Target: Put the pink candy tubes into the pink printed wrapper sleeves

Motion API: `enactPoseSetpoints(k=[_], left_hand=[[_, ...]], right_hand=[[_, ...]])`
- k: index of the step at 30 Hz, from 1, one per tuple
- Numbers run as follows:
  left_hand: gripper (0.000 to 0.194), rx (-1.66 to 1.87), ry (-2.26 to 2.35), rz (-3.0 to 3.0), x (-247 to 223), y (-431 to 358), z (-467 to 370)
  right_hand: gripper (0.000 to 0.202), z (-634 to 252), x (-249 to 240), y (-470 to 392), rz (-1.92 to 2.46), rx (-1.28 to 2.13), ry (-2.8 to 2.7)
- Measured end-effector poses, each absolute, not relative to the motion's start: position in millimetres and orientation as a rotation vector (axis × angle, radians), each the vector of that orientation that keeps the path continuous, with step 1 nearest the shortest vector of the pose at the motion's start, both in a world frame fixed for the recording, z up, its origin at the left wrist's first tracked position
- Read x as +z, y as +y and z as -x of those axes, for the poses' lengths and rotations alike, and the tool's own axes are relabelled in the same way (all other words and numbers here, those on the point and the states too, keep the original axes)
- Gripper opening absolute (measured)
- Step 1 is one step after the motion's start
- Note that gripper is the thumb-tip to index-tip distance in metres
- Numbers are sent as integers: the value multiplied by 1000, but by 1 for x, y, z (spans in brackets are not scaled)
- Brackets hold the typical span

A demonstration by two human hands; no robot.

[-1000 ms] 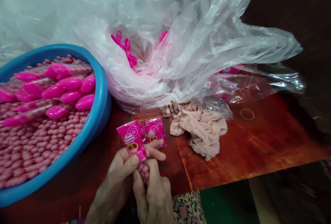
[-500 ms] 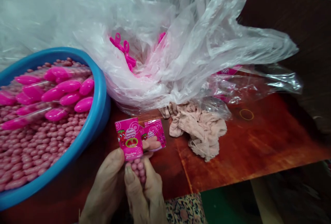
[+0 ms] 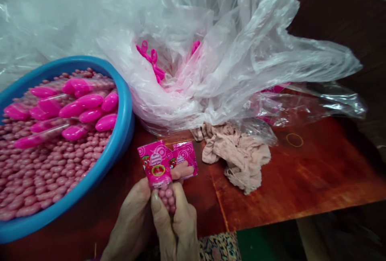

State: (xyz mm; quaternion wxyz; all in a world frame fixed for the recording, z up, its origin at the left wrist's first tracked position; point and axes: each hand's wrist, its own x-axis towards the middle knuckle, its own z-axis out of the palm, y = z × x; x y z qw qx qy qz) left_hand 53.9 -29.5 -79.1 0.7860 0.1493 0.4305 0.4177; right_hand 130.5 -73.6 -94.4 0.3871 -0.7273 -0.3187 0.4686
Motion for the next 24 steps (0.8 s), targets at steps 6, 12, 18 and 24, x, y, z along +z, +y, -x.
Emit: enactPoseSetpoints(k=[6,12,18,24], left_hand=[[18,955,983,-262,-78,-19,-58],[25,842,921,-487,-79,-23,-50],[29,790,854,-448,-77,-22,-48],[35,851,958,-372,-78,-15,-50]], right_hand=[[55,-136,-91,-72,1844,1153,-1250],[54,-146,-96,-77,1823,1178,-1355],[62,-150,-100,-76,1793,1233,-1185],[65,-147,-86,-74,1805,1469,-937]])
